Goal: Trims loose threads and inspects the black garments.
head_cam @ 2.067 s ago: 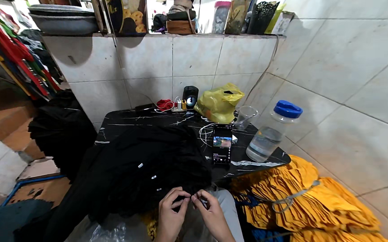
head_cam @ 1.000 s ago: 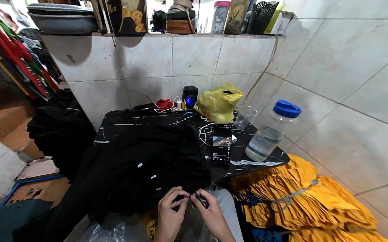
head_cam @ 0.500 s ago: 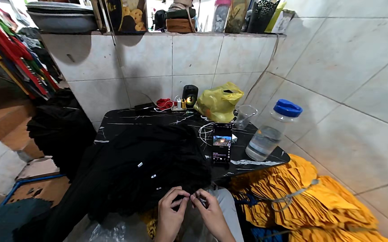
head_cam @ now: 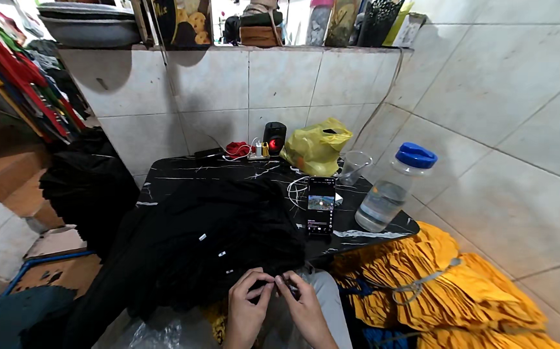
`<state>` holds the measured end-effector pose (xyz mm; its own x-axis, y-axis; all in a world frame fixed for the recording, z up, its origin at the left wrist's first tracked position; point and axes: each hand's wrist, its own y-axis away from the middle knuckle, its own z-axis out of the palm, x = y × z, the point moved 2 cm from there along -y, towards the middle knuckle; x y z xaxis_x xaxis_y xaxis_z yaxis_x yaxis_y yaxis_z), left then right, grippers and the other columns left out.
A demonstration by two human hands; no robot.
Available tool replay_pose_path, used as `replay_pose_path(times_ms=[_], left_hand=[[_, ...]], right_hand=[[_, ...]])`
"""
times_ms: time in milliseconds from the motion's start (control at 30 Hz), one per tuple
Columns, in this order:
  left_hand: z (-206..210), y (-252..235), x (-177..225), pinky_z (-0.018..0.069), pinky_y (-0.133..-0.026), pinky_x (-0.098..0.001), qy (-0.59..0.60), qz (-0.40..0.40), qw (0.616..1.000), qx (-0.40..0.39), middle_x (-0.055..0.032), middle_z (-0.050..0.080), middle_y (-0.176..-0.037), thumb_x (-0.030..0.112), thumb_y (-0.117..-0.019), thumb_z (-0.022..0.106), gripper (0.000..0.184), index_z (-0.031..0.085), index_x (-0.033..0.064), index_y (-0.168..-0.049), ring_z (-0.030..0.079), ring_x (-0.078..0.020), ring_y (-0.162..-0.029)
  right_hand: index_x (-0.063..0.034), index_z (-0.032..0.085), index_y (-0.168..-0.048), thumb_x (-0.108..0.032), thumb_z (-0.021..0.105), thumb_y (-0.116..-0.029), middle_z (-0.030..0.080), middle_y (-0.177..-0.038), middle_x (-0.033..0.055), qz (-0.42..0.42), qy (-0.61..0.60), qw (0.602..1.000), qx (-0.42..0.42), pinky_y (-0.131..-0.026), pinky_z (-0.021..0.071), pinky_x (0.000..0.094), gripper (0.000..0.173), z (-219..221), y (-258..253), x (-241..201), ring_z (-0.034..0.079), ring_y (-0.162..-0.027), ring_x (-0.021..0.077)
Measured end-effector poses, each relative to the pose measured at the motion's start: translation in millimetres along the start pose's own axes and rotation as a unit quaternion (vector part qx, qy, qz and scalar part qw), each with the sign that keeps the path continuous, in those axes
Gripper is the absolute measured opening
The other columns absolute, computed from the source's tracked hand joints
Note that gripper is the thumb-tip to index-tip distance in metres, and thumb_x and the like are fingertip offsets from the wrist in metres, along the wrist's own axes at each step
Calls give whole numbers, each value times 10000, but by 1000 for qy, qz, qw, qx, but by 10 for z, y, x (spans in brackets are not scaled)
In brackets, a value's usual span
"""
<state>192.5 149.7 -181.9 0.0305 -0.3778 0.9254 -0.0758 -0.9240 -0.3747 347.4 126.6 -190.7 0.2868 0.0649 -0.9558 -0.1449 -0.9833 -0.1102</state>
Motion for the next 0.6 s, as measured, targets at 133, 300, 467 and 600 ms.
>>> replay_pose_path(times_ms=[133, 300, 467, 600], left_hand=[[-5, -6, 6, 672, -771, -293, -1, -4, 1000, -4, -121, 718, -1107, 4, -852, 777, 116, 774, 28, -966, 727, -174, -1038], [-3, 7, -20, 667, -813, -305, -19, -9, 1000, -19, -138, 691, -1213, 13, -856, 764, 180, 775, 50, -1032, 701, -186, -1126], [21, 21, -72, 590, -930, -225, -147, 39, 988, -30, -123, 657, -1326, 142, -841, 794, 198, 821, 165, -1036, 668, -113, -1164], [20, 10, -90, 564, -956, -207, -168, 70, 983, 23, -97, 728, -1202, 197, -822, 807, 80, 835, 164, -889, 682, -88, -1134]], right_hand=[[-64, 684, -1002, -199, 643, -1001, 691, -840, 15, -7, -22, 1000, 17, -672, 573, 258, 141, 15, 2, -17, 668, -727, 101], [-68, 683, -978, -186, 623, -998, 678, -837, 20, -11, -33, 999, 20, -657, 566, 259, 134, 9, 6, -26, 658, -719, 107], [-99, 685, -906, -175, 625, -922, 640, -744, -25, -37, 11, 998, 42, -580, 516, 236, 98, 27, 31, -62, 608, -641, 59], [-112, 701, -905, -211, 667, -888, 637, -733, -39, -50, 43, 997, 30, -550, 489, 219, 106, -7, 57, -115, 581, -614, 31]])
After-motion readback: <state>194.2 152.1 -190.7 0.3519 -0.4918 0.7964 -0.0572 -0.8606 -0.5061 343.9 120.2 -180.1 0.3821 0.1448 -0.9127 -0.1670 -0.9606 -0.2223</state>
